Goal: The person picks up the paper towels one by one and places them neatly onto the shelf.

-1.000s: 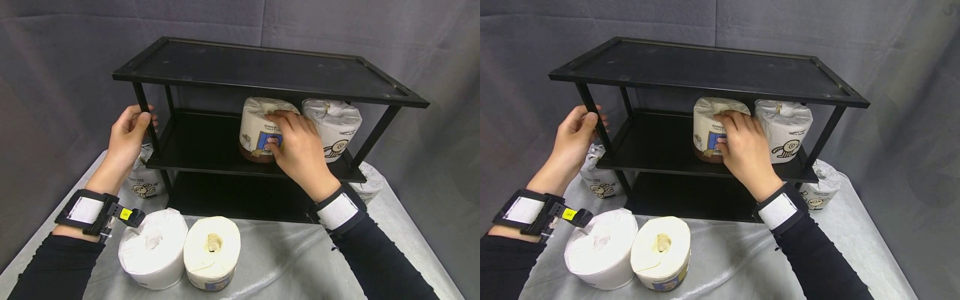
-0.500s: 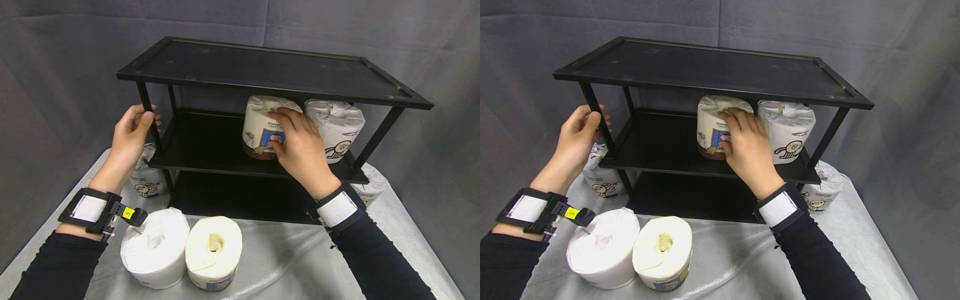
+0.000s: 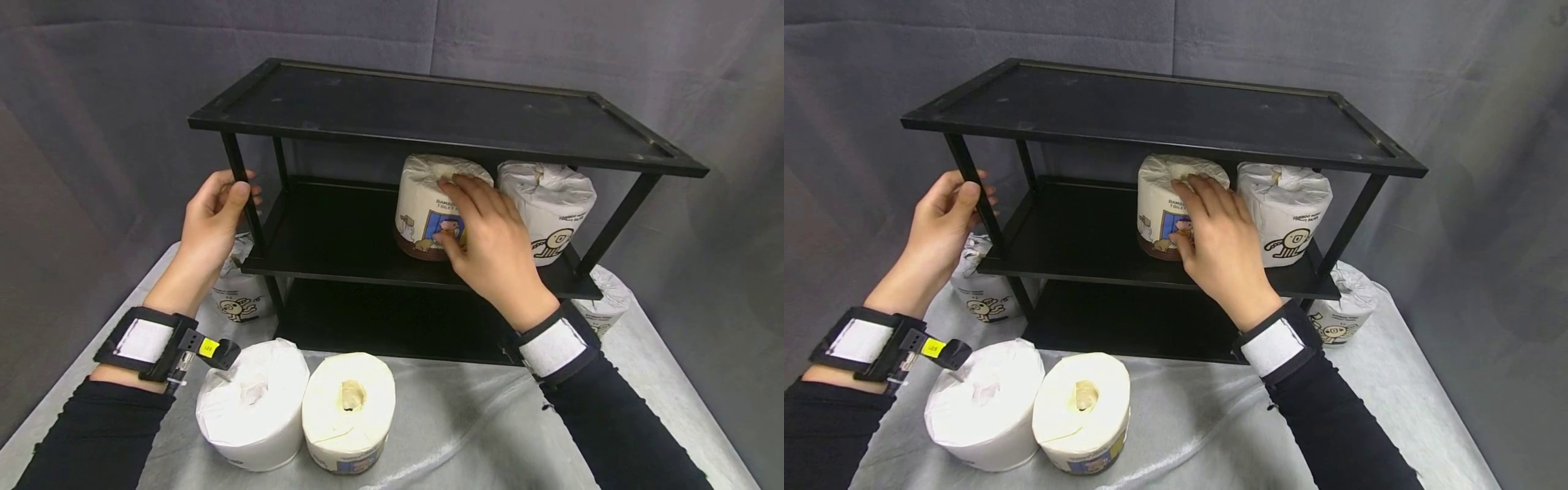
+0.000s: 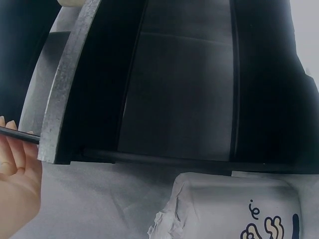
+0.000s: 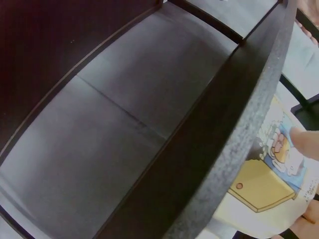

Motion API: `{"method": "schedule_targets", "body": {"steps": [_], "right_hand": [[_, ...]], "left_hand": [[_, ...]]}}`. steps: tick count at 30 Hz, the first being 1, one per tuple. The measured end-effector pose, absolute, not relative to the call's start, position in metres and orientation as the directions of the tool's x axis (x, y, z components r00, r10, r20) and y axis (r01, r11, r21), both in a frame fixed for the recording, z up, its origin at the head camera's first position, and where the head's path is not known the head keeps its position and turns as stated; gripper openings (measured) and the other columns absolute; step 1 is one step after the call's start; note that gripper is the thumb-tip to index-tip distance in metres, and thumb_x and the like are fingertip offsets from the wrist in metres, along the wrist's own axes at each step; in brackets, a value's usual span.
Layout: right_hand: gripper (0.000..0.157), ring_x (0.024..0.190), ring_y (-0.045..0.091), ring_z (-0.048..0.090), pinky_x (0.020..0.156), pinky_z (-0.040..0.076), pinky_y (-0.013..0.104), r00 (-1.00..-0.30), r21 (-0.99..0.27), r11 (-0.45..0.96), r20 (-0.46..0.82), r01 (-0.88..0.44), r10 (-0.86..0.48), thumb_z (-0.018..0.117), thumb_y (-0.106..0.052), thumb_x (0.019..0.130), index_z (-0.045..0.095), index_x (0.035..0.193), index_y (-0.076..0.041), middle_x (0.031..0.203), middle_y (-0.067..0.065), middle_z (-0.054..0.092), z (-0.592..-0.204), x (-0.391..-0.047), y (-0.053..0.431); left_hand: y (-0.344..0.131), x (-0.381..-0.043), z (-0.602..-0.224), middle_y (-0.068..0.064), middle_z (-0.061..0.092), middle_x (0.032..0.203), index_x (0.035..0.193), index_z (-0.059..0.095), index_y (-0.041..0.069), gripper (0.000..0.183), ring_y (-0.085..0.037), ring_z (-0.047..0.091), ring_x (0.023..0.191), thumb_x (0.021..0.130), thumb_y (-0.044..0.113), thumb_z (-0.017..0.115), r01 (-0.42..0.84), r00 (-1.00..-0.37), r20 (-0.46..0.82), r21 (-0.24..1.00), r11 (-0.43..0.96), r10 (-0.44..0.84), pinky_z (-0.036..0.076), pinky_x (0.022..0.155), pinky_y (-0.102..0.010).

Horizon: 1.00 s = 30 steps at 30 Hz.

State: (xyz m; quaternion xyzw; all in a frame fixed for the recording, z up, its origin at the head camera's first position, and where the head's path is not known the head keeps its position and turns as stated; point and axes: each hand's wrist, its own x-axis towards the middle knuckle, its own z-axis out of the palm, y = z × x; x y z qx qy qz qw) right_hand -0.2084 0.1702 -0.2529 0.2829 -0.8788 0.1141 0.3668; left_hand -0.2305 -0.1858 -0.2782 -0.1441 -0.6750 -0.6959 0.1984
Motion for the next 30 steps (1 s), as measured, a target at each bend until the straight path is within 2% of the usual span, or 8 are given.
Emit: {"method": "schedule_targets", "body": {"steps": [5, 14, 22, 26, 30], "right_hand": [[0.068, 0.136, 0.032, 0.042, 0.111, 0.031, 0.051, -0.576, 0.015, 0.812, 0.697, -0.584, -0.428, 0.079, -0.021, 0.086, 0.049, 0.144, -0.007, 0.145, 0.016, 0.048, -0.252, -0.204, 0.171], [0.054, 0.129, 0.033, 0.049, 0.104, 0.039, 0.050, -0.479, 0.054, 0.772, 0.757, -0.634, -0.446, 0.078, -0.017, 0.086, 0.058, 0.134, -0.006, 0.141, 0.013, 0.053, -0.253, -0.186, 0.172], [0.051, 0.125, 0.034, 0.051, 0.102, 0.039, 0.049, -0.443, 0.074, 0.758, 0.773, -0.648, -0.454, 0.077, -0.016, 0.086, 0.059, 0.132, -0.004, 0.138, 0.016, 0.055, -0.255, -0.162, 0.178], [0.046, 0.122, 0.036, 0.053, 0.099, 0.040, 0.049, -0.424, 0.075, 0.747, 0.784, -0.661, -0.454, 0.071, -0.019, 0.090, 0.060, 0.131, -0.004, 0.135, 0.017, 0.057, -0.260, -0.149, 0.186], [0.040, 0.118, 0.037, 0.055, 0.099, 0.040, 0.050, -0.394, 0.088, 0.743, 0.803, -0.663, -0.447, 0.059, -0.029, 0.098, 0.063, 0.128, -0.003, 0.133, 0.016, 0.060, -0.266, -0.137, 0.196]], "left_hand": [[-0.186, -0.230, -0.278, 0.001, 0.063, 0.102, 0.115, 0.064, 0.018, 0.018, -0.015, 0.059, 0.100, 0.099, 0.025, 0.059, 0.469, -0.880, 0.466, 0.883, -0.016, -0.086, 0.045, 0.089, -0.020], [-0.185, -0.229, -0.278, 0.001, 0.063, 0.102, 0.115, 0.064, 0.019, 0.018, -0.015, 0.059, 0.100, 0.099, 0.026, 0.058, 0.464, -0.883, 0.463, 0.886, 0.002, -0.080, 0.044, 0.091, -0.022], [-0.184, -0.230, -0.279, 0.001, 0.063, 0.102, 0.114, 0.064, 0.019, 0.017, -0.015, 0.058, 0.100, 0.099, 0.025, 0.058, 0.467, -0.882, 0.465, 0.884, -0.011, -0.077, 0.044, 0.091, -0.022], [-0.183, -0.231, -0.280, 0.001, 0.063, 0.102, 0.115, 0.064, 0.019, 0.018, -0.015, 0.059, 0.100, 0.099, 0.026, 0.058, 0.463, -0.884, 0.461, 0.886, -0.009, -0.071, 0.044, 0.092, -0.023], [-0.182, -0.231, -0.280, 0.001, 0.063, 0.103, 0.115, 0.063, 0.019, 0.018, -0.015, 0.058, 0.100, 0.100, 0.026, 0.058, 0.460, -0.885, 0.460, 0.888, 0.014, -0.072, 0.044, 0.093, -0.024]]}}
